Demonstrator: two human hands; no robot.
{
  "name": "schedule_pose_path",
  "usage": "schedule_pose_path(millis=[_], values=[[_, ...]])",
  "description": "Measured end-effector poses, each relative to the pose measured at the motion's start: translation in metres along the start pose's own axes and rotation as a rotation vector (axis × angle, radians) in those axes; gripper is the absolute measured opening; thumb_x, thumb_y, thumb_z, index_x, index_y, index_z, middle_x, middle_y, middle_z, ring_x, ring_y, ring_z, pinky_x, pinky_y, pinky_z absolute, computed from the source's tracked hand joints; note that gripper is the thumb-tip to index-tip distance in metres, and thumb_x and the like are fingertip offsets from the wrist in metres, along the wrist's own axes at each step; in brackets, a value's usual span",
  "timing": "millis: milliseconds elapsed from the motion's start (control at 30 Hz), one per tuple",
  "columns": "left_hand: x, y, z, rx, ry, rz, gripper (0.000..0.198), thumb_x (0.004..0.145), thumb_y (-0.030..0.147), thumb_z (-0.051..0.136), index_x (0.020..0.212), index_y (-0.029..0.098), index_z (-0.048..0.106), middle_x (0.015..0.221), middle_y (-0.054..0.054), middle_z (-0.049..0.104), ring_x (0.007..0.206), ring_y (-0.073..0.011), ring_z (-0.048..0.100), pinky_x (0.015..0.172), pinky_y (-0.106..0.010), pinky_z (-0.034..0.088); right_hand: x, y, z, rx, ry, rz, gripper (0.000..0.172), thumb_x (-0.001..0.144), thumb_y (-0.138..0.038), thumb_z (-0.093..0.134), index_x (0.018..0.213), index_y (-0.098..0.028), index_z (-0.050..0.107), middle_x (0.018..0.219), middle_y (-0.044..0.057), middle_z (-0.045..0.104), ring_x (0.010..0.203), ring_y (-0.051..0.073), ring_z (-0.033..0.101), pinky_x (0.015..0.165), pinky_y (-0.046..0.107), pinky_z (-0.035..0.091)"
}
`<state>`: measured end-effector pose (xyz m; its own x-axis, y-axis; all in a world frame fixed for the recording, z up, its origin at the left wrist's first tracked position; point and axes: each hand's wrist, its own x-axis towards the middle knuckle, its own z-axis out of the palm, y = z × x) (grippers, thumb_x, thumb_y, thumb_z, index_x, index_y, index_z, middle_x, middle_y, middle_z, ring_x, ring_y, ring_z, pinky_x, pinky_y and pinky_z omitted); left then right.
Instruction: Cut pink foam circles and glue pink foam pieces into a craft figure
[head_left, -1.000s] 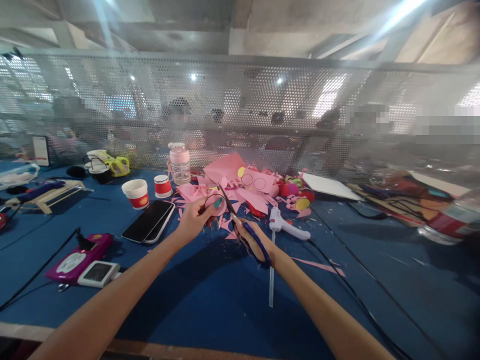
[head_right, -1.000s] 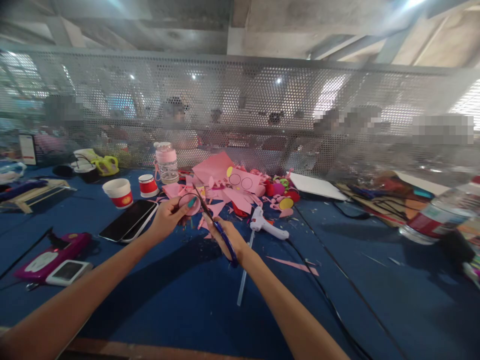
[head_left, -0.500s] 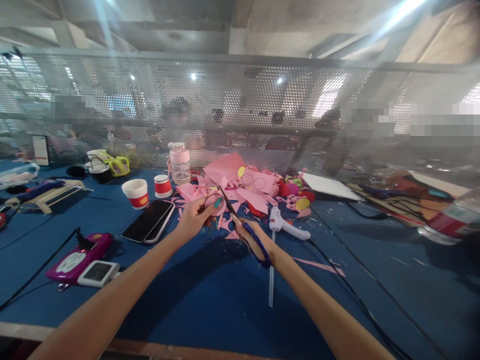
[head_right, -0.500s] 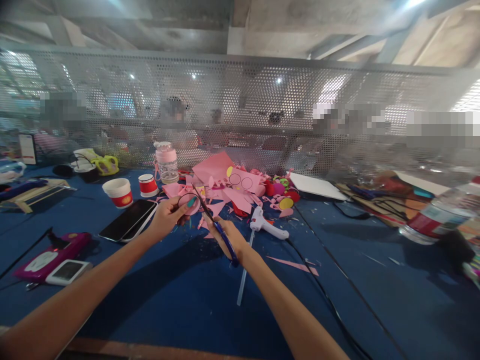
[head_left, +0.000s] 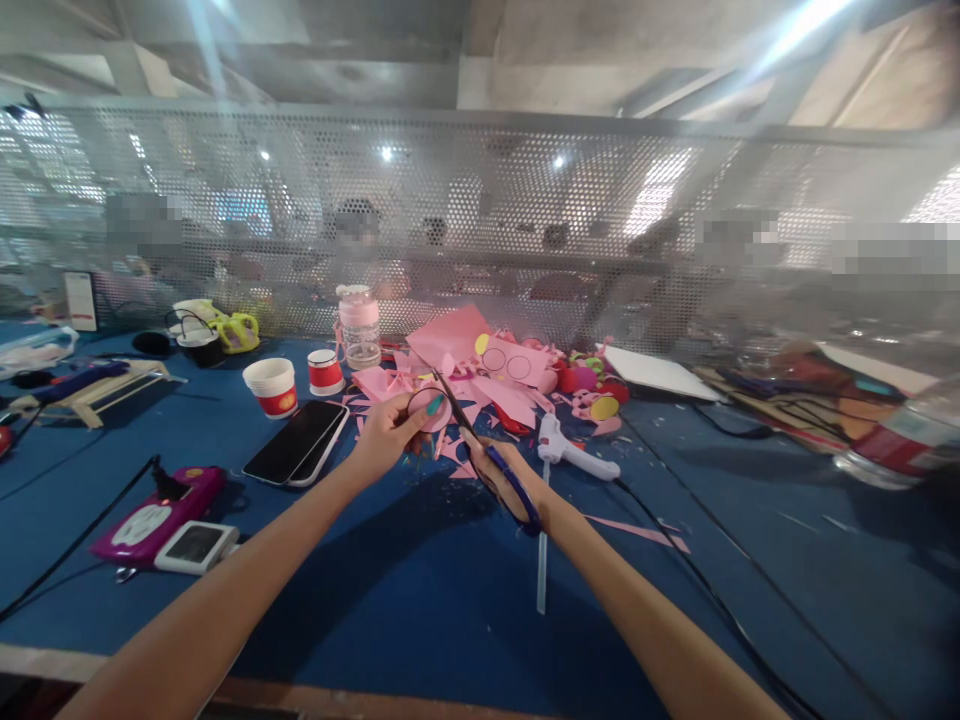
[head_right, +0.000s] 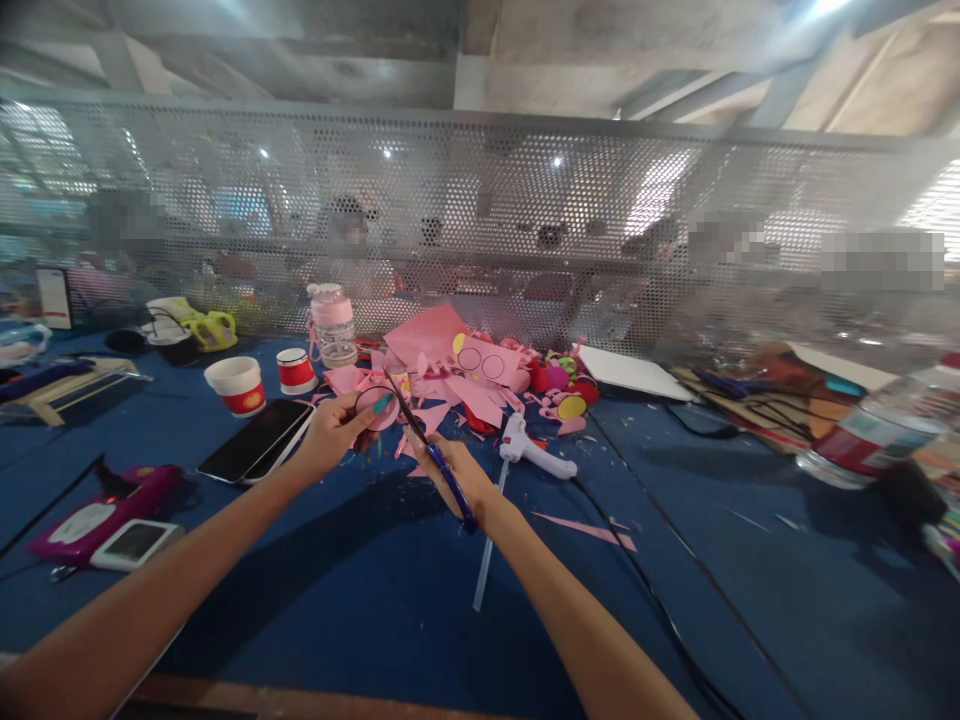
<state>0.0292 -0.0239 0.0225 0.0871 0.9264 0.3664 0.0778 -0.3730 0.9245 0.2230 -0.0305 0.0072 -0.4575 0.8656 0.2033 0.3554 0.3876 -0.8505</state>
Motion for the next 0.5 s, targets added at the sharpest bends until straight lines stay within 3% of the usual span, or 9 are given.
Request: schedule_pose_path(millis=[167, 300, 500], values=[[-0.0003, 0.0005, 0.0007, -0.049, -0.02, -0.035, 0.032, 0.072, 0.046, 0.059, 0.077, 0.014, 0.055, 0.045, 0.003, 0.057, 0.037, -0.0109, 0.053, 0.038, -0.02, 0.041, -0.0004, -0.002, 0.0009, -0.022, 0.002, -0.013, 0.051, 0.082, -0.063, 0.035, 0.073, -0.016, 0.053, 0.05, -0.004, 0.035, 0.051, 0.01, 0.037, 0.047, 0.023, 0.029], [0.0003, -0.0022, 0.0015, -0.111, 0.031, -0.062, 0.031, 0.073, 0.044, 0.06, 0.081, 0.014, 0.055, 0.048, 0.002, 0.059, 0.041, -0.0126, 0.056, 0.041, -0.022, 0.045, -0.0002, -0.0043, 0.0029, -0.003, -0.002, -0.005, 0.053, 0.079, -0.066, 0.036, 0.076, -0.016, 0.054, 0.052, -0.004, 0.036, 0.051, 0.01, 0.037, 0.046, 0.023, 0.03], [0.0006, -0.0021, 0.0034, -0.094, 0.052, -0.023, 0.029, 0.075, 0.043, 0.057, 0.08, 0.015, 0.055, 0.042, 0.005, 0.052, 0.033, -0.0103, 0.049, 0.034, -0.02, 0.038, -0.0011, -0.004, 0.0067, 0.087, -0.015, 0.013, 0.052, 0.078, -0.067, 0.039, 0.069, -0.017, 0.05, 0.053, -0.004, 0.035, 0.051, 0.009, 0.034, 0.044, 0.022, 0.029]])
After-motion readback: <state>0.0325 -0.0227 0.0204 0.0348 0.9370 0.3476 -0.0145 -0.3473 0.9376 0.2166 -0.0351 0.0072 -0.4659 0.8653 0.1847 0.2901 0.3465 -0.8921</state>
